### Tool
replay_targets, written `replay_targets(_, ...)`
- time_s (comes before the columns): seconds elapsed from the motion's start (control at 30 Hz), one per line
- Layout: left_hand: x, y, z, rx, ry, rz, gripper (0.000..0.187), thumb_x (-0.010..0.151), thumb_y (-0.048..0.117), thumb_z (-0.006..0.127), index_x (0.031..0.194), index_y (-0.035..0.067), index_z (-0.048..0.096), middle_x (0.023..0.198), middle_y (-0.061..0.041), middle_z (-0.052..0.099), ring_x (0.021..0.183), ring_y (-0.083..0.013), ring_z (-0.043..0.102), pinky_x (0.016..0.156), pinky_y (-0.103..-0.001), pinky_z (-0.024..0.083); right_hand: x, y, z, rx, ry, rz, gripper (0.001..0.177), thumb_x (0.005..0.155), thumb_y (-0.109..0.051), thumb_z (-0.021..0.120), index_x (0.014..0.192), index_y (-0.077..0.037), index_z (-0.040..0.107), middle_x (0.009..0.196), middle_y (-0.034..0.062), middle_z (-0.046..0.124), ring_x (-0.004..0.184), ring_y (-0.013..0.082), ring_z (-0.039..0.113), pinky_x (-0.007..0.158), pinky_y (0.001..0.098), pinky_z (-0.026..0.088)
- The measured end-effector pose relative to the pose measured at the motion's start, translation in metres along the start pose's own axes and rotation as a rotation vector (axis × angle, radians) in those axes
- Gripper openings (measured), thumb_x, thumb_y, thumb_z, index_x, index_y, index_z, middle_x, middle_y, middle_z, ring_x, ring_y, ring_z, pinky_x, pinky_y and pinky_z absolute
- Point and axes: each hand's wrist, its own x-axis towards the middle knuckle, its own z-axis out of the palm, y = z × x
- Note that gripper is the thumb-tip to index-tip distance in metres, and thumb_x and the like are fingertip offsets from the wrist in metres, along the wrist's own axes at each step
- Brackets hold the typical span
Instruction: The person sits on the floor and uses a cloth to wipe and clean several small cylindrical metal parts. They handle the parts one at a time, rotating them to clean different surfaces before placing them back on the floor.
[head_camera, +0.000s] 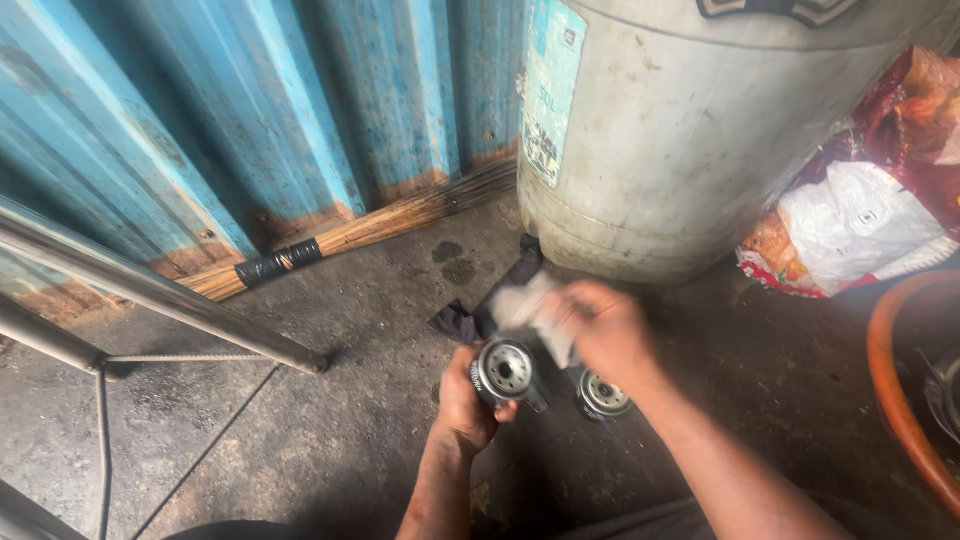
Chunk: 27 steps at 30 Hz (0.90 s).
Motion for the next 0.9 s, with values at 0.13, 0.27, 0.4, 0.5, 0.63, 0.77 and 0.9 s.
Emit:
replay_targets(0.13, 0.010, -0.005, -0.004, 0.242, 0.161, 0.338, 0.038, 0.101, 0.034, 0.040, 0.109, 0.006, 0.065, 0.082, -0.010, 0.069, 0.062, -0.0189, 0.061, 0.046, -0.029, 0.045, -0.019, 0.010, 0.027, -0.264, 0.062, -0.083, 0.027, 0.089, -0.031, 0.074, 0.103, -0.008, 0.080, 0.093, 0.0083, 0.076, 0.089, 0.0205, 0.072, 0.079, 0.0325, 0.055)
replay_targets(0.27, 0.021, -0.016, -0.012, 0.380, 0.227, 0.487, 0.034, 0.102, 0.026, 0.042, 0.107, 0.004, 0.067, 0.090, -0.006, 0.067, 0.079, -0.0152, 0.062, 0.068, -0.029, 0.054, -0.057, 0.011, 0.074, -0.497, 0.173, -0.431, 0.040, 0.079, -0.019, 0.082, 0.112, 0.001, 0.073, 0.108, 0.0149, 0.065, 0.093, 0.0321, 0.063, 0.079, 0.0401, 0.051)
replay_targets(0.4, 0.019, -0.005, -0.013, 0.236, 0.233, 0.517, 0.034, 0.102, 0.025, 0.046, 0.106, 0.000, 0.068, 0.096, -0.010, 0.069, 0.085, -0.0180, 0.064, 0.074, -0.032, 0.055, -0.061, 0.000, 0.062, -0.367, -0.078, -0.598, 0.035, 0.081, -0.005, 0.071, 0.114, -0.011, 0.078, 0.106, 0.0062, 0.070, 0.099, 0.0247, 0.068, 0.088, 0.0377, 0.055)
replay_targets(0.5, 0.017, 0.008, -0.008, -0.162, 0.374, 0.294, 0.040, 0.102, 0.032, 0.039, 0.110, 0.003, 0.065, 0.099, -0.012, 0.069, 0.086, -0.0213, 0.068, 0.072, -0.037, 0.059, -0.051, -0.005, 0.052, -0.504, -0.196, -0.762, 0.032, 0.078, -0.002, 0.072, 0.107, -0.014, 0.080, 0.109, 0.0051, 0.073, 0.104, 0.0243, 0.068, 0.092, 0.0391, 0.052)
replay_targets(0.63, 0.012, 0.010, -0.006, -0.157, 0.216, 0.148, 0.060, 0.102, 0.052, 0.027, 0.114, 0.009, 0.068, 0.099, -0.009, 0.071, 0.083, -0.0208, 0.065, 0.058, -0.035, 0.046, -0.044, -0.011, 0.041, -0.606, -0.258, -0.868, 0.036, 0.081, -0.003, 0.069, 0.115, -0.014, 0.077, 0.119, 0.0059, 0.075, 0.113, 0.0236, 0.066, 0.099, 0.0422, 0.046)
replay_targets(0.77, 0.008, 0.015, -0.001, -0.158, 0.171, 0.144, 0.057, 0.102, 0.052, 0.028, 0.119, 0.011, 0.065, 0.105, -0.007, 0.071, 0.092, -0.0206, 0.068, 0.068, -0.035, 0.055, -0.042, -0.010, 0.044, -0.646, -0.207, -0.915, 0.045, 0.090, -0.008, 0.063, 0.135, -0.010, 0.068, 0.136, 0.0109, 0.069, 0.133, 0.0257, 0.059, 0.113, 0.0471, 0.037)
replay_targets(0.9, 0.013, 0.009, 0.001, -0.127, 0.264, 0.222, 0.052, 0.101, 0.044, 0.030, 0.119, 0.009, 0.064, 0.107, -0.008, 0.073, 0.095, -0.0206, 0.070, 0.077, -0.036, 0.060, -0.041, -0.006, 0.053, -0.815, -0.068, -0.901, 0.054, 0.085, -0.010, 0.063, 0.139, -0.005, 0.060, 0.139, 0.0154, 0.066, 0.133, 0.0299, 0.055, 0.113, 0.0513, 0.032)
